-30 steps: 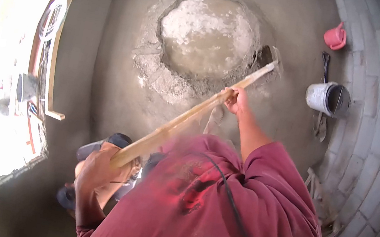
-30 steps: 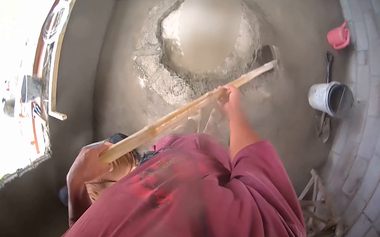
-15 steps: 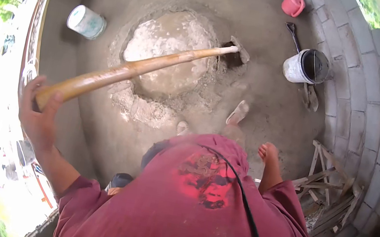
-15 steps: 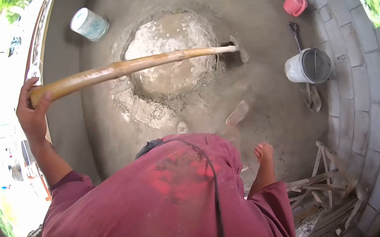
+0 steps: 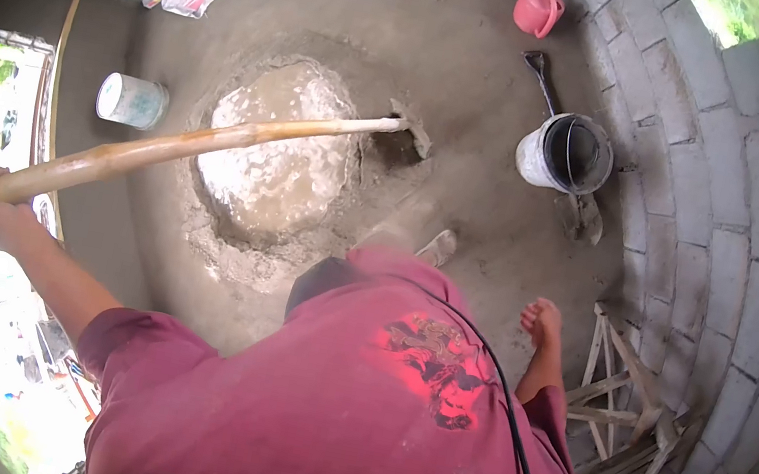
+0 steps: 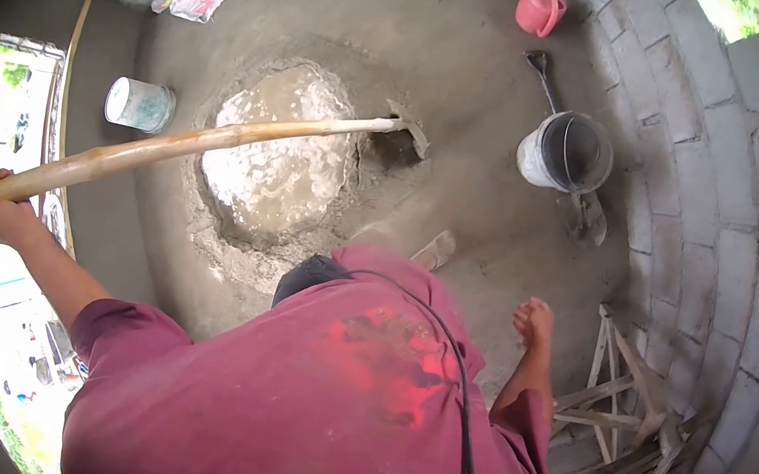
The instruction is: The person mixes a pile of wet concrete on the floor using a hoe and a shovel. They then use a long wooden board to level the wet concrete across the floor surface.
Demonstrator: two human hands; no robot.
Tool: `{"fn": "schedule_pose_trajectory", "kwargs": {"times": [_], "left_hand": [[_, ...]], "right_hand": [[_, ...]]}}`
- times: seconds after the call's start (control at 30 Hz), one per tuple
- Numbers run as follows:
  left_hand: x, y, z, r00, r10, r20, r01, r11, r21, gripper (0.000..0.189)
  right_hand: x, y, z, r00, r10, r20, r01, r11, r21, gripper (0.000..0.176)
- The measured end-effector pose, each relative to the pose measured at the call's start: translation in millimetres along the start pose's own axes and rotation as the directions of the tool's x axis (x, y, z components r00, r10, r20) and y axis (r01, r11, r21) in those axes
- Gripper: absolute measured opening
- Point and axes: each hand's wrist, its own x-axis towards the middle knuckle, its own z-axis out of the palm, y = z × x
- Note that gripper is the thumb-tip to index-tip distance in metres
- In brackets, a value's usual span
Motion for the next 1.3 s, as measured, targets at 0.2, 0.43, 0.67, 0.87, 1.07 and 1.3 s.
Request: {"fn": "schedule_pose_trajectory", "kwargs": {"times": [0.2, 0.43, 0.67, 0.87, 1.07, 1.3], "left_hand": [[44.1, -37.1, 34.5, 0.999, 0.025, 0.031, -0.031, 0.978, 0.208, 0.030], [166.2, -130.8, -22.4, 0.998, -0.064, -0.002, 0.062, 0.951, 0.304, 0.028], [120.8, -97.6, 3.0, 0.968, -0.111, -0.225, 0.159, 0.965, 0.206, 0.033], [90.2, -81.1, 38.6, 0.945, -0.103, -0.309, 0.198, 0.936, 0.292, 0.031], [96.3, -57.7, -12.0, 0.933, -0.092, -0.348, 0.218, 0.914, 0.343, 0.030], [54.8, 23.2, -12.1, 0.891, -0.087, -0.446, 0.298, 0.853, 0.428, 0.030]], "right_hand": [[33.6, -259.2, 23.8, 0.927, -0.373, -0.045, 0.376, 0.923, 0.078, 0.034], [77.6, -417.0, 98.4, 0.915, -0.386, 0.116, 0.396, 0.914, -0.083, 0.030], [164.5, -404.4, 114.8, 0.922, -0.057, 0.384, 0.322, 0.662, -0.677, 0.019], [185.4, -502.6, 181.4, 0.768, 0.062, 0.637, 0.552, 0.440, -0.708, 0.031], [242.7, -687.0, 248.4, 0.952, -0.012, 0.306, 0.243, 0.635, -0.734, 0.038], [313.6, -923.7, 405.9, 0.926, -0.163, 0.340, 0.372, 0.546, -0.751, 0.027]]}}
